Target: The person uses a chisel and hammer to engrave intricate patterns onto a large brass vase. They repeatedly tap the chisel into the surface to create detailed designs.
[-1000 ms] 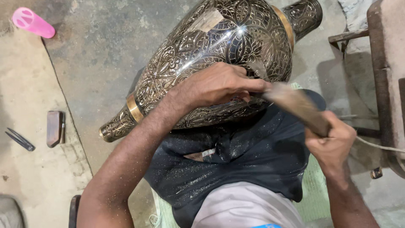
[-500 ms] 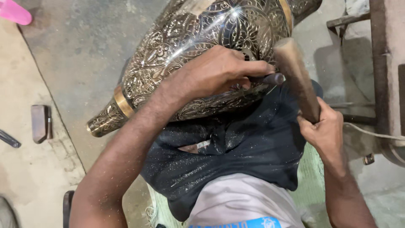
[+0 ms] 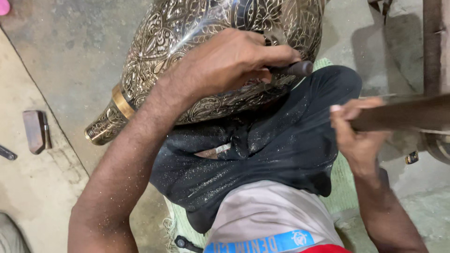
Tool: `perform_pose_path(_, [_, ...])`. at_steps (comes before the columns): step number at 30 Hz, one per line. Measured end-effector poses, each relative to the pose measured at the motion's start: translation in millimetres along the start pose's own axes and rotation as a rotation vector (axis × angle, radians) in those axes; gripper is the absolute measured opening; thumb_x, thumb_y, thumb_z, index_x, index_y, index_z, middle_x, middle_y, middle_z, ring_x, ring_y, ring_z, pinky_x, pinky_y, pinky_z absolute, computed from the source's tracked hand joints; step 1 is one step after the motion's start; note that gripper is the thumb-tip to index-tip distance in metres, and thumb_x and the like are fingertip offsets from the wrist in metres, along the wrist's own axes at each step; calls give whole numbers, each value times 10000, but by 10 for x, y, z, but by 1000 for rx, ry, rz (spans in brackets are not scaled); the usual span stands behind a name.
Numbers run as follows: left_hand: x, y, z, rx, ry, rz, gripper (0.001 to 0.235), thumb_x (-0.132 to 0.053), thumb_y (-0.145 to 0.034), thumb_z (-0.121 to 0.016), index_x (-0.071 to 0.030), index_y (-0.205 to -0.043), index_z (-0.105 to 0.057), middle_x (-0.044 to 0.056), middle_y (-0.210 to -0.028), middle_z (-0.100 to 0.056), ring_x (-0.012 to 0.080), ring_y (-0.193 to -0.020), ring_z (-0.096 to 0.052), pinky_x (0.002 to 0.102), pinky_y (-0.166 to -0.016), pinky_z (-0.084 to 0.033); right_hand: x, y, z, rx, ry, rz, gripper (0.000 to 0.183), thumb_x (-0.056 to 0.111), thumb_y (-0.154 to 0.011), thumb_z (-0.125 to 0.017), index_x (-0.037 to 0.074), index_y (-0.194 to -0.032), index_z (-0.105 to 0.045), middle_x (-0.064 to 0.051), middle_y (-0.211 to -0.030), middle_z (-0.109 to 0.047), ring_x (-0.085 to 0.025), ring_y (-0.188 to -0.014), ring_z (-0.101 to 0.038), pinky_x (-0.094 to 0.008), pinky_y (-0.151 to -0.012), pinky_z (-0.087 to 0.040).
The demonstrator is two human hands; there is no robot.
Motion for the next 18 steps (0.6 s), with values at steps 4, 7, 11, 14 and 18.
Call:
perform_pose_path(4, [-2, -19, 64, -62, 81, -51, 378, -112, -975, -750, -184, -1321, -614, 49, -1029, -777, 225, -927, -773, 366, -779, -647, -183, 51, 40, 140, 584, -188, 201, 10, -933, -788, -7, -1086, -659, -40, -805, -634, -68, -717, -572, -268, -659, -476])
perform_pose_path(7, [23, 104, 184, -144, 144, -28, 371, -112, -1003, -766, -148, -1320, -576, 47, -1081, -776, 219, -978, -785, 365, -847, -640, -297, 78, 88, 165, 504, -263, 205, 76, -962, -839, -2, -1001, -653, -52, -827, -643, -67, -757, -568, -244, -695, -477])
perform_pose_path(11, [8, 185, 140, -157, 96, -40, 443, -150, -983, -823, -149, -1364, -596, 80, -1020, -765, 244, -907, -773, 396, -781, -611, -331, 116, 43, 250, 490, -281, 277, 115, -906, -844, 13, -1094, -668, -41, -910, -687, -60, -832, -593, -241, -745, -502])
perform_pose_path(14, [17, 244, 75, -183, 51, -39, 468, -141, -980, -828, -177, -1398, -622, 85, -942, -744, 246, -851, -756, 396, -722, -602, -277, 117, -16, 285, 532, -250, 285, 109, -922, -806, 13, -1144, -656, -44, -947, -708, -66, -855, -630, -252, -768, -522])
perform_pose_path(18, [34, 315, 52, -244, 89, -50, 474, -129, -993, -827, -180, -1415, -619, 106, -876, -714, 256, -778, -723, 413, -669, -585, -182, 83, 3, 274, 642, -186, 282, 81, -922, -782, 14, -1158, -643, -65, -913, -714, -115, -857, -698, -281, -775, -536])
Point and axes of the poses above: each hand's wrist, its own y-axis away from the middle knuckle, its own z-axis out of the back of the hand, x = y × z, the point moved 7 cm from there along -y, towards the middle knuckle
